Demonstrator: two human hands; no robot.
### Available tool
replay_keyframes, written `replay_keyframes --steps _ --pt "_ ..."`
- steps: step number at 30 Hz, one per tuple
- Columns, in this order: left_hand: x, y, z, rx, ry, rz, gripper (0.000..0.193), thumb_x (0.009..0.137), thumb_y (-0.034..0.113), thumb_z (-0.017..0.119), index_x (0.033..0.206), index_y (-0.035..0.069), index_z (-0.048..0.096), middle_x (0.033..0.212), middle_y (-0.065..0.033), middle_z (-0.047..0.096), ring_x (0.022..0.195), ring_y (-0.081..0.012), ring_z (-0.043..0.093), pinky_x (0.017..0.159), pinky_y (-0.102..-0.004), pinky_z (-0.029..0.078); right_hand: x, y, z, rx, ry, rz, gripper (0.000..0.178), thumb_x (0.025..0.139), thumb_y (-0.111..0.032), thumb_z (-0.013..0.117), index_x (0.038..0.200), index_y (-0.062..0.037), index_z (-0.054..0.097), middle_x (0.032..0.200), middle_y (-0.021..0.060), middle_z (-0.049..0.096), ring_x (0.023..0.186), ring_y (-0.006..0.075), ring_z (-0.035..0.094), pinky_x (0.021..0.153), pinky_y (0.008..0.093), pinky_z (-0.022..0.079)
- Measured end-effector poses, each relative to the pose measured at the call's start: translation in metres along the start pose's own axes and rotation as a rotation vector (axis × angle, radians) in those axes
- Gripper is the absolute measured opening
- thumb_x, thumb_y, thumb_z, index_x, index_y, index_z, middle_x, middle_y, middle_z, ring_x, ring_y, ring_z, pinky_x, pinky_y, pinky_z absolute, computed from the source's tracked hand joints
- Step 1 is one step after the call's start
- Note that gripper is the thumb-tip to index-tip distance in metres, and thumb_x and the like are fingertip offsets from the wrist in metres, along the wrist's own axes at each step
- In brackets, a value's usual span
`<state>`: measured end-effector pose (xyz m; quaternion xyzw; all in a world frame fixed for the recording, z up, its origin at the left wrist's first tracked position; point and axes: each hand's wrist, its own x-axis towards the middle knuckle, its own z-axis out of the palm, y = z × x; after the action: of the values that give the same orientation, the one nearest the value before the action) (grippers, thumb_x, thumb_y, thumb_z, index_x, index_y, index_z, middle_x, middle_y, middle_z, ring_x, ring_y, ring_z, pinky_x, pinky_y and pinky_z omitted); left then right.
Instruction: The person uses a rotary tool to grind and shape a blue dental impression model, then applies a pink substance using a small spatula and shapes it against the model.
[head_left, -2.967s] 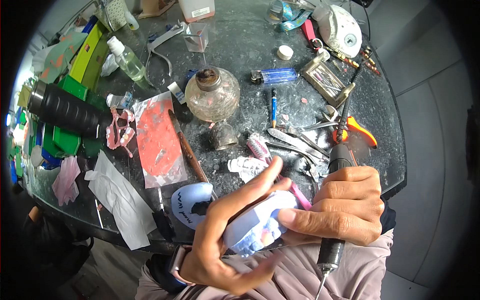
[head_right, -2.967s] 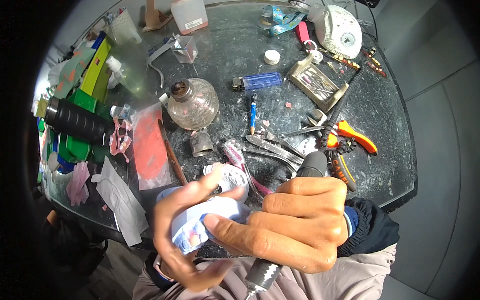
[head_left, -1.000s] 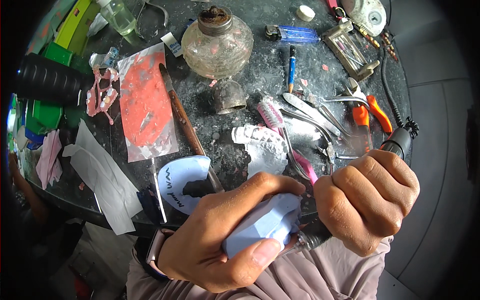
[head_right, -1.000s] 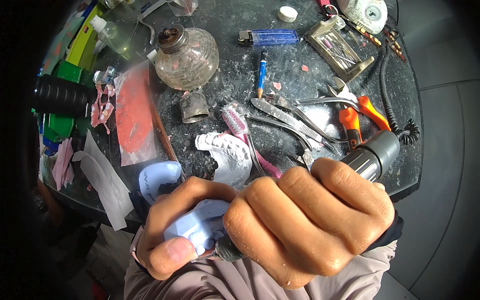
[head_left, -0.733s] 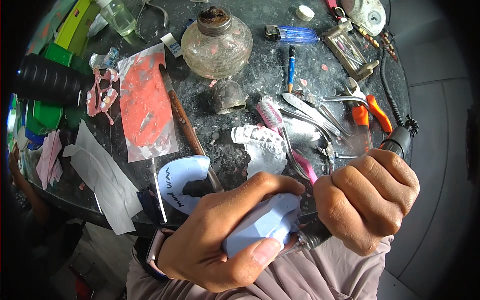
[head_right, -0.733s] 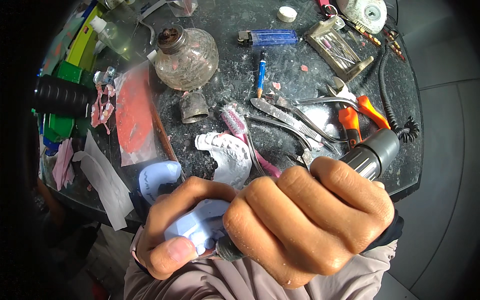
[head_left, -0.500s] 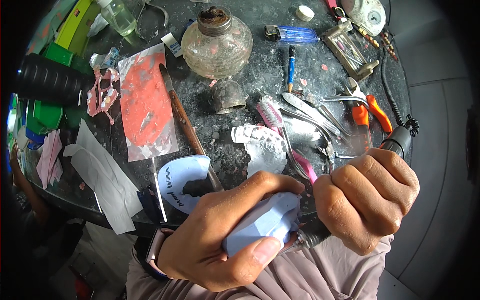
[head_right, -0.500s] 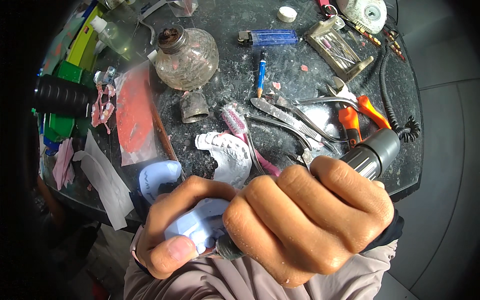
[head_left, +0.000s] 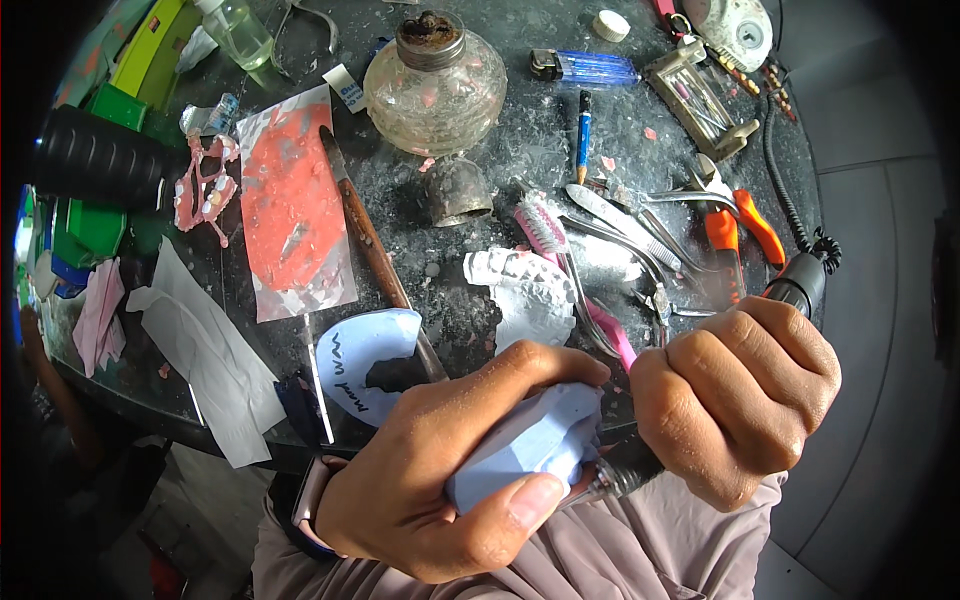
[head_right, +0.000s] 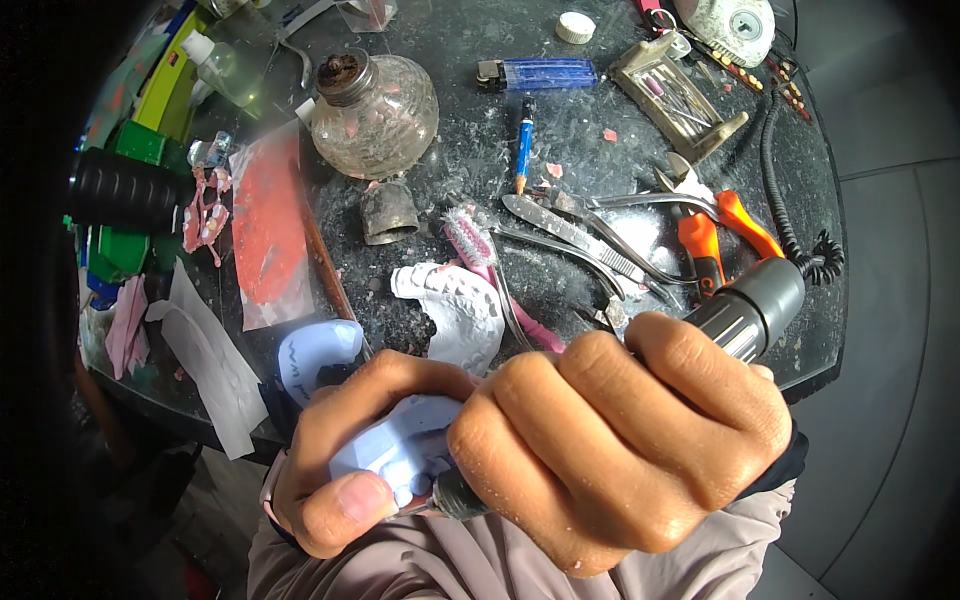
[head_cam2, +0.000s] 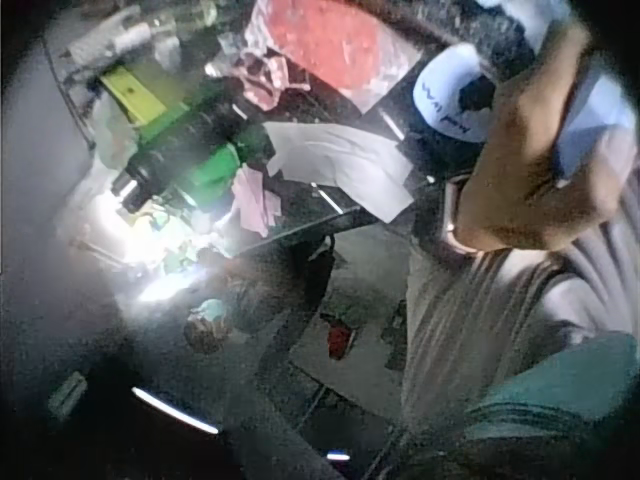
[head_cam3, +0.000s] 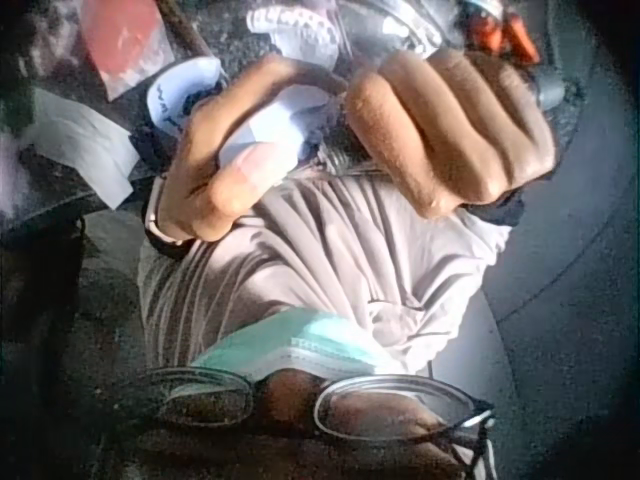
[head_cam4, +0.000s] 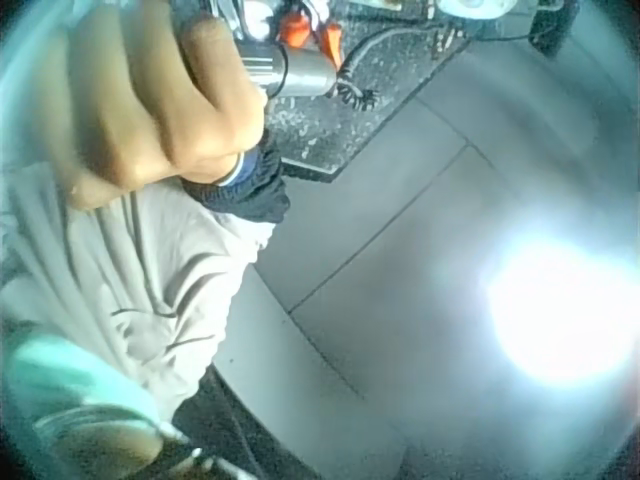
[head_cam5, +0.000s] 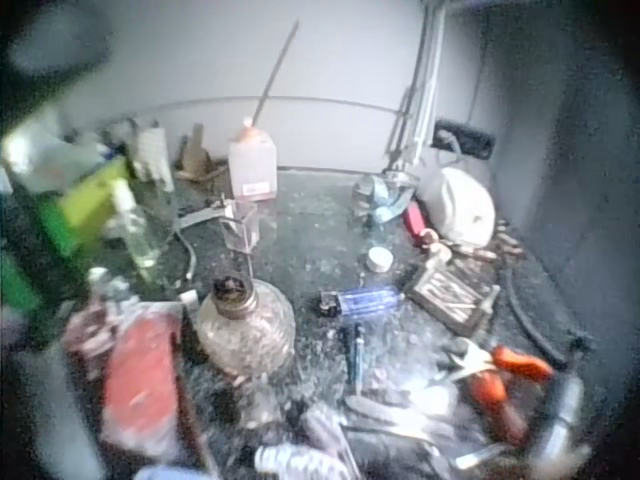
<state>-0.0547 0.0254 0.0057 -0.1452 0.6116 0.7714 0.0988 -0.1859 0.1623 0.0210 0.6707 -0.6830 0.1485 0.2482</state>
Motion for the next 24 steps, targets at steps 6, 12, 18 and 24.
replay_keyframes --steps 6,12,18,24 --pt "0.000 0.007 -0.001 -0.024 -0.022 -0.056 0.068 0.070 0.046 0.047 0.112 -0.008 0.047 0.086 -0.0133 0.059 0.075 -0.0147 0.055 0.067 -0.0268 0.044 0.000 -0.001 -0.002 0.012 -0.027 0.009 0.032 0.044 -0.030 0.051 0.063 -0.0052 0.056 0.054 0.0040 0.049 0.046 0.0150 0.050 0.047 0.0265 0.041" --pt "0.002 0.000 0.003 -0.004 0.047 0.057 0.066 0.069 0.045 0.047 0.111 -0.007 0.047 0.076 -0.0102 0.059 0.062 -0.0112 0.052 0.056 -0.0250 0.042 -0.001 0.000 -0.002 0.009 -0.023 0.014 0.030 0.045 -0.028 0.053 0.064 -0.0055 0.056 0.055 0.0038 0.049 0.046 0.0149 0.050 0.048 0.0265 0.041" --pt "0.002 -0.003 0.003 0.011 0.059 0.079 0.066 0.068 0.044 0.048 0.111 -0.007 0.047 0.073 -0.0092 0.059 0.059 -0.0106 0.052 0.054 -0.0247 0.041 0.000 -0.002 -0.003 0.010 -0.042 0.030 0.028 0.046 -0.027 0.054 0.065 -0.0062 0.056 0.054 0.0035 0.049 0.047 0.0145 0.051 0.048 0.0265 0.042" --pt "0.002 -0.001 0.002 0.030 0.060 0.067 0.067 0.068 0.044 0.048 0.111 -0.007 0.047 0.073 -0.0096 0.059 0.060 -0.0109 0.053 0.055 -0.0247 0.042 -0.002 -0.002 0.000 -0.001 -0.014 0.025 0.027 0.046 -0.027 0.055 0.065 -0.0066 0.056 0.054 0.0033 0.050 0.047 0.0143 0.052 0.048 0.0263 0.043"
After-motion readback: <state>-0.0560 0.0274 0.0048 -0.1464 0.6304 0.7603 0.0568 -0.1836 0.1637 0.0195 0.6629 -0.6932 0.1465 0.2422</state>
